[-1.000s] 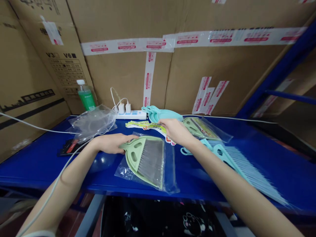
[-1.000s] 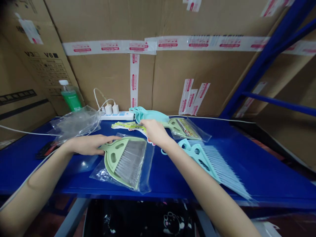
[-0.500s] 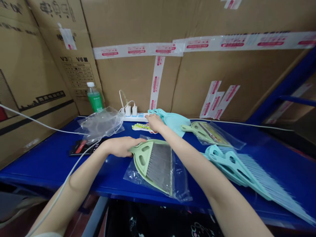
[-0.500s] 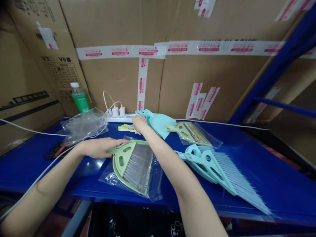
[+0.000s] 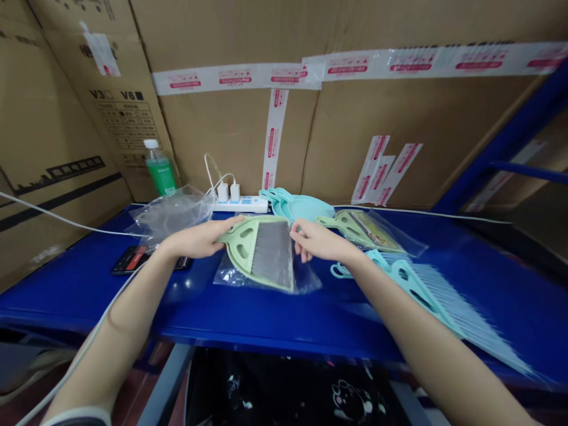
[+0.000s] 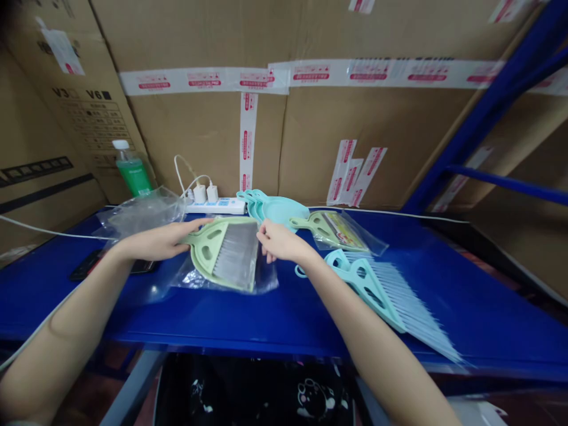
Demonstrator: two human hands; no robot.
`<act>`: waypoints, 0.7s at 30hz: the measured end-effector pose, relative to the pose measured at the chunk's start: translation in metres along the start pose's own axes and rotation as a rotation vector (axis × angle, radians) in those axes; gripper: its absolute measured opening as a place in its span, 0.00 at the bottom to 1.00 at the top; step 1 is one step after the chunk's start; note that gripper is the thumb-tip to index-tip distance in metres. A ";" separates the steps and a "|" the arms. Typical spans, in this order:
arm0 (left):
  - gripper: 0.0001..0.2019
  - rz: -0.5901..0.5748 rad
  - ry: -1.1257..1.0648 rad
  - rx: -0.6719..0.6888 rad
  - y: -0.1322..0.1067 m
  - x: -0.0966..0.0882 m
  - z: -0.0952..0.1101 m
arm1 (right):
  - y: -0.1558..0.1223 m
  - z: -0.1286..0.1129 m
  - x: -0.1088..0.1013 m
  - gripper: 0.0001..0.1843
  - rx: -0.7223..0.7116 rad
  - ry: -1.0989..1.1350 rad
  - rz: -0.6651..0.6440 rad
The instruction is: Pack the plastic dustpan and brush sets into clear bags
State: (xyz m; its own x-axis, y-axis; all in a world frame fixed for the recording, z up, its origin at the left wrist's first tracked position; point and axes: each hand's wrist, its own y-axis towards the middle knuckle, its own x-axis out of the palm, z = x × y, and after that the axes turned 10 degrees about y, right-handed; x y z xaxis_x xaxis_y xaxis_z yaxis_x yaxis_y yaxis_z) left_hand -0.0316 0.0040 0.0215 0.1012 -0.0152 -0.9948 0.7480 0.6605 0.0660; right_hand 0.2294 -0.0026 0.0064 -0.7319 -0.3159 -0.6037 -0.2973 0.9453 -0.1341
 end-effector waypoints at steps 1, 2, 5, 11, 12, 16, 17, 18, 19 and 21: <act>0.34 0.030 -0.004 -0.018 0.001 -0.001 -0.001 | 0.001 0.000 -0.001 0.11 0.011 0.087 -0.028; 0.34 0.058 -0.006 -0.036 0.002 -0.002 -0.002 | 0.002 -0.001 -0.001 0.13 0.012 0.167 -0.048; 0.35 0.107 0.010 -0.079 0.004 -0.001 -0.004 | 0.007 -0.004 0.001 0.20 0.002 0.395 -0.051; 0.33 0.129 0.042 -0.109 0.006 0.004 -0.007 | 0.014 0.000 0.004 0.10 0.055 0.783 0.024; 0.33 0.133 0.046 -0.110 0.006 0.005 -0.007 | 0.015 0.002 0.004 0.08 0.059 0.814 0.022; 0.33 0.199 0.075 -0.095 0.007 0.009 -0.006 | 0.020 0.010 0.007 0.06 0.017 0.835 -0.019; 0.32 0.218 0.085 -0.087 0.008 0.010 -0.005 | 0.021 0.012 0.008 0.05 -0.007 0.839 -0.027; 0.32 0.236 0.098 -0.080 0.009 0.012 -0.004 | 0.021 0.013 0.008 0.05 -0.028 0.851 -0.031; 0.32 0.254 0.116 -0.076 0.009 0.013 -0.004 | 0.022 0.014 0.008 0.06 -0.046 0.868 -0.030; 0.32 0.302 0.176 -0.090 0.011 0.016 -0.001 | 0.023 0.016 0.007 0.06 -0.063 0.902 -0.023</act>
State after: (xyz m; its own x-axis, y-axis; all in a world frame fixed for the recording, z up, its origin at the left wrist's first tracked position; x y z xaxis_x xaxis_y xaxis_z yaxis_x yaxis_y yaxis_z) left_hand -0.0221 0.0121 0.0059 0.1888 0.3152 -0.9301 0.6402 0.6787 0.3600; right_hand 0.2271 0.0181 -0.0138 -0.9202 -0.3034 0.2475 -0.3313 0.9402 -0.0793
